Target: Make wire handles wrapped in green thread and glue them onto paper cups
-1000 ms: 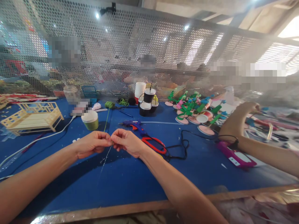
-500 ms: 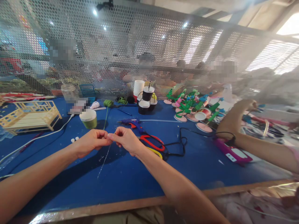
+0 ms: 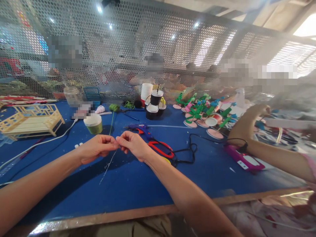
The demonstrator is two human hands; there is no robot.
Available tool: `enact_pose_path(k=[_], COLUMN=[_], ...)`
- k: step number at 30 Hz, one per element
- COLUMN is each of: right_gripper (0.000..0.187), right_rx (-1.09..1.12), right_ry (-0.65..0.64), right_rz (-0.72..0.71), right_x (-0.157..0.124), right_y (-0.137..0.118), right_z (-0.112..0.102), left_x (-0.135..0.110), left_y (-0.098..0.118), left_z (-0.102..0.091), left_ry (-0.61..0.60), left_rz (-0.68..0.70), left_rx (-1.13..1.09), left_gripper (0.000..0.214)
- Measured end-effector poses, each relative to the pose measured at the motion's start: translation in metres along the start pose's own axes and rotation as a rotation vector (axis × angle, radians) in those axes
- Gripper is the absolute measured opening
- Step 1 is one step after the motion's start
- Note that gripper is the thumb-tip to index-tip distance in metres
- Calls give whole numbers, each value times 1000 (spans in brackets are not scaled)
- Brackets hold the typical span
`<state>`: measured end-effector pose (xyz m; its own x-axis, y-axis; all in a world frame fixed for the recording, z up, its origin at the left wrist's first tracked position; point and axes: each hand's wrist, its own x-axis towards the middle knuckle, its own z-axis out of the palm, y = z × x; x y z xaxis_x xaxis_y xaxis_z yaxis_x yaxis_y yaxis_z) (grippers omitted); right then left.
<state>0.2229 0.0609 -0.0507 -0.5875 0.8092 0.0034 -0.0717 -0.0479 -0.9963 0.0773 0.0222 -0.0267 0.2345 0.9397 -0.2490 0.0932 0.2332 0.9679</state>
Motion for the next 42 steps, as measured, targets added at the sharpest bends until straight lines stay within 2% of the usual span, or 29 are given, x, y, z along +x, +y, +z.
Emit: enact_pose_path(k=[5,9,14,16,25,33,35,39,42], right_gripper=[35,35,32,32,34,34,34,32,32], right_rx=[-97,-113,26,32,-218,-350,-303,-67,-1], right_ry=[37,54,-61,-69,22,113,100,-17,-64], right_rz=[-27,-32,-36,-23,-66,-104,-102,-67,-42], right_x=[0,-1,-1,0,1,-2,-1,-1,0], right_y=[0,0,2,2,2,-1,-1,1,1], right_z=[3,5,2,1,-1,4,4,1,1], left_x=[1,2,1,0,2,1,1,1,1], left_y=[-3,-4,-1,-1,-4,-4,-4,-4,-3], left_z=[-1,0,1,1,-4,1,1,0,0], left_ry=[15,9,-16,-23,-12,39,37,11,-18], left_rz=[32,25,-14,-27,66,79,68,17,-5], left_rx=[99,88,-15,-24,221,214,186,74,27], left_gripper=[22,19,19,20,26,22,22,22,22])
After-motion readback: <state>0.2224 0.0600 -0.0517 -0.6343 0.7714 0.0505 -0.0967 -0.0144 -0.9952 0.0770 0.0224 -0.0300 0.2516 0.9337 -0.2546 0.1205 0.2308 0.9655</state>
